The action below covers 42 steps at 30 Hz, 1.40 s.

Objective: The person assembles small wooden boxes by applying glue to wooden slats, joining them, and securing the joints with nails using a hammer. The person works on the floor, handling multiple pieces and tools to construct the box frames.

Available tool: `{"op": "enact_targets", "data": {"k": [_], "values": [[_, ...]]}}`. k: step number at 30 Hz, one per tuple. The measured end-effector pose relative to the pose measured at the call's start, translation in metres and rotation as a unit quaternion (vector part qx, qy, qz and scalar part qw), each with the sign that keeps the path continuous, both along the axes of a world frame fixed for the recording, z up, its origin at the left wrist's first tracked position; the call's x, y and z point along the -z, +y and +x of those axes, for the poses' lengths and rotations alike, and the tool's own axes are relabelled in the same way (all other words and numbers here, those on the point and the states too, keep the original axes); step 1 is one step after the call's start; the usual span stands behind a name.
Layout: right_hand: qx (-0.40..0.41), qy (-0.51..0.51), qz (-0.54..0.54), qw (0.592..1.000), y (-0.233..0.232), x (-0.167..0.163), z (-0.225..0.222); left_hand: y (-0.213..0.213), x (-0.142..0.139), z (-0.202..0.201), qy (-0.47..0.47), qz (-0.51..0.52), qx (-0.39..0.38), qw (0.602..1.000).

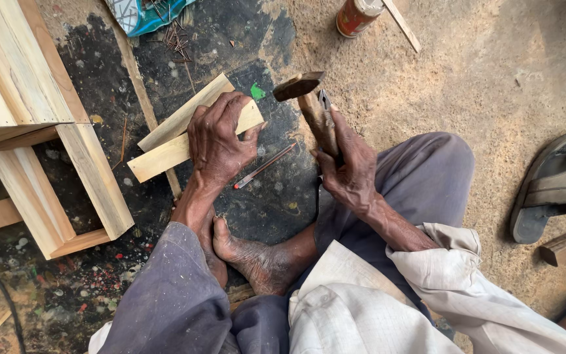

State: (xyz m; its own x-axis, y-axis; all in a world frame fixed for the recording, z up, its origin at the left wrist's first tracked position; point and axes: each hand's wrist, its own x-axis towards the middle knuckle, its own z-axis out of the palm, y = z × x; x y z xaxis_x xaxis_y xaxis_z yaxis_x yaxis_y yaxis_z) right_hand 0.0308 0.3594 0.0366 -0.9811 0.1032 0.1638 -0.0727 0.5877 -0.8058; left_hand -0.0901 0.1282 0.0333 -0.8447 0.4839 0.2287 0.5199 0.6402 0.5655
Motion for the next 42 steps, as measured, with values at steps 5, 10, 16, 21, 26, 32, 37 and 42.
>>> {"op": "enact_targets", "data": {"k": [5,10,16,21,26,32,37,42], "values": [[-0.011,0.116,0.082,0.99,0.003,-0.04,-0.019,-0.002,0.002,0.0,0.002,0.006,-0.003,1.0],[-0.026,0.175,0.171,0.969,-0.003,-0.069,-0.017,-0.002,0.004,0.002,0.001,-0.002,-0.002,1.0],[-0.058,0.115,0.273,0.953,-0.005,-0.074,-0.017,0.002,0.001,0.002,-0.016,-0.019,-0.002,1.0],[-0.047,0.151,0.217,0.963,0.0,-0.072,-0.011,0.003,-0.004,0.003,-0.004,-0.014,-0.013,1.0],[-0.066,0.122,0.269,0.953,0.004,-0.068,-0.015,0.004,-0.007,0.002,0.019,-0.006,-0.001,1.0],[-0.089,0.064,0.315,0.943,0.002,-0.067,-0.013,0.004,0.0,0.003,-0.005,-0.02,-0.006,1.0],[-0.045,0.204,0.201,0.957,0.003,-0.07,-0.012,0.004,0.004,0.002,0.015,-0.005,-0.007,1.0],[-0.08,0.098,0.224,0.966,0.002,-0.071,-0.017,0.004,0.003,0.003,0.008,-0.014,-0.003,1.0]]}}
